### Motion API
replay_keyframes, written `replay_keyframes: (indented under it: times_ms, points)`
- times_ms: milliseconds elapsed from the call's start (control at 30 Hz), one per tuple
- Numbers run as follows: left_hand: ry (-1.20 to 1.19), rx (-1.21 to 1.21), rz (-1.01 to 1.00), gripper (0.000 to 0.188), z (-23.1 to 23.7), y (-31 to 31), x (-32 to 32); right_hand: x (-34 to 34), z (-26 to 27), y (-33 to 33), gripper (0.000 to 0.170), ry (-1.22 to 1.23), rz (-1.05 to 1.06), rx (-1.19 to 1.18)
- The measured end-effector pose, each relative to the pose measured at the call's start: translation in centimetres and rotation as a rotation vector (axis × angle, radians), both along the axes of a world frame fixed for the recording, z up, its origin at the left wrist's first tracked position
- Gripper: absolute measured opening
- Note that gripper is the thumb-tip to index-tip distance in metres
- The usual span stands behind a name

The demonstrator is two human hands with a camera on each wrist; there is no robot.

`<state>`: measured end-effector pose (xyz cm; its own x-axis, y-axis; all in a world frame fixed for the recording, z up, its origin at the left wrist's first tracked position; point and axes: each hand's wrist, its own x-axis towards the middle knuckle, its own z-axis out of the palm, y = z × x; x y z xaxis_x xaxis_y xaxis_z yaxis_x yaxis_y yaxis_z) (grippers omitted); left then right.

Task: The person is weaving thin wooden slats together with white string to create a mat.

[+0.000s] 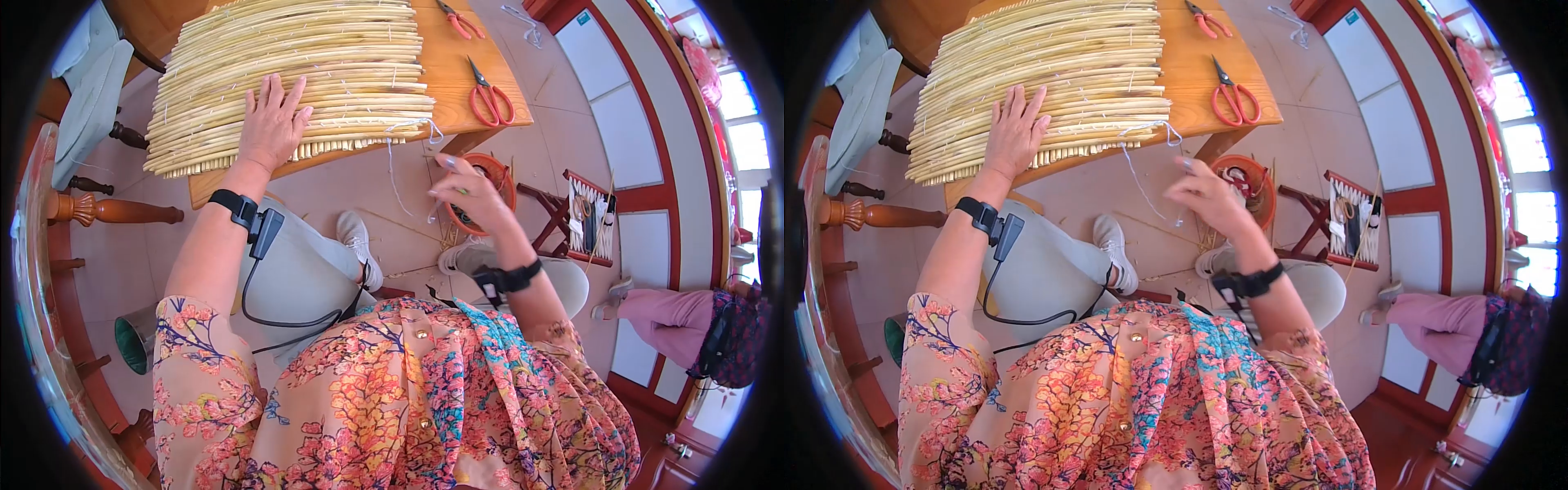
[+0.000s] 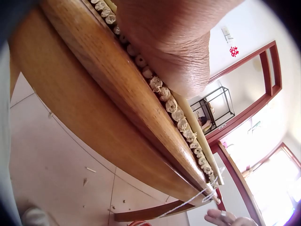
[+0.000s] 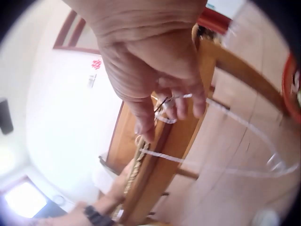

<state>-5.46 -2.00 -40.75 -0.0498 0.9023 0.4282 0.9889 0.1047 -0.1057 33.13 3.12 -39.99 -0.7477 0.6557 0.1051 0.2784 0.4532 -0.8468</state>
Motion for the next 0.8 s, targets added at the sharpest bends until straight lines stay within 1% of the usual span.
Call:
replay_keyframes:
  times_ms: [67,133,167,233,267,333,367,433,533,567,633,667,733,767,800]
  points:
    - [0.003,-0.029,0.005,0.051,0.1,-0.1,0.0,-4.1,-0.2,-0.2,0.016,-0.086,0.005,0.036]
    - [-0.007,0.001,-0.005,0.051,0.0,0.0,0.0,-7.9,-1.1,-0.4,0.013,-0.084,-0.03,-0.071]
    - [-0.004,-0.001,-0.004,0.051,0.1,0.0,0.0,-9.2,-1.9,-0.6,0.013,-0.08,-0.028,-0.073]
    - [-0.004,0.005,-0.008,0.051,0.2,-0.2,0.2,-11.2,-3.1,-0.9,0.013,0.045,-0.072,-0.475]
    - [-0.003,0.001,-0.001,0.051,0.3,-0.1,0.2,-11.4,-3.1,-1.4,0.013,0.044,-0.065,-0.48]
    - [-0.011,-0.004,-0.009,0.051,0.2,-0.2,0.2,-11.2,-3.1,-3.4,0.014,0.45,-0.286,-0.779]
    - [-0.013,-0.009,-0.005,0.051,0.2,-0.3,0.1,-10.7,-3.1,-4.0,0.014,0.446,-0.284,-0.784]
    - [-0.023,0.033,-0.034,0.051,0.2,-0.2,0.2,-9.4,-2.7,-4.6,0.018,0.626,-0.39,-0.955]
    - [-0.002,0.035,-0.027,0.051,0.1,-0.1,0.1,-8.6,-1.4,-4.6,0.021,0.605,-0.431,-1.013]
    - [-0.004,0.039,-0.031,0.051,0.0,-0.1,0.2,-8.2,-1.7,-4.1,0.021,0.606,-0.434,-1.008]
    - [-0.005,0.008,-0.005,0.051,0.1,-0.2,0.2,-7.7,-2.0,-3.0,0.017,0.502,-0.166,-1.204]
    - [-0.004,0.01,-0.004,0.051,0.2,-0.2,0.2,-8.0,-2.1,-3.1,0.017,0.503,-0.164,-1.203]
    - [-0.001,-0.035,0.006,0.051,0.3,-0.2,0.2,-9.5,-2.4,-3.7,0.014,0.042,-0.068,-0.519]
    - [0.0,-0.036,0.006,0.051,0.3,-0.2,0.2,-10.0,-3.0,-3.9,0.009,0.023,-0.042,-0.169]
    - [-0.008,-0.03,0.005,0.051,0.3,-0.2,0.2,-10.3,-3.3,-3.9,0.009,0.024,-0.042,-0.17]
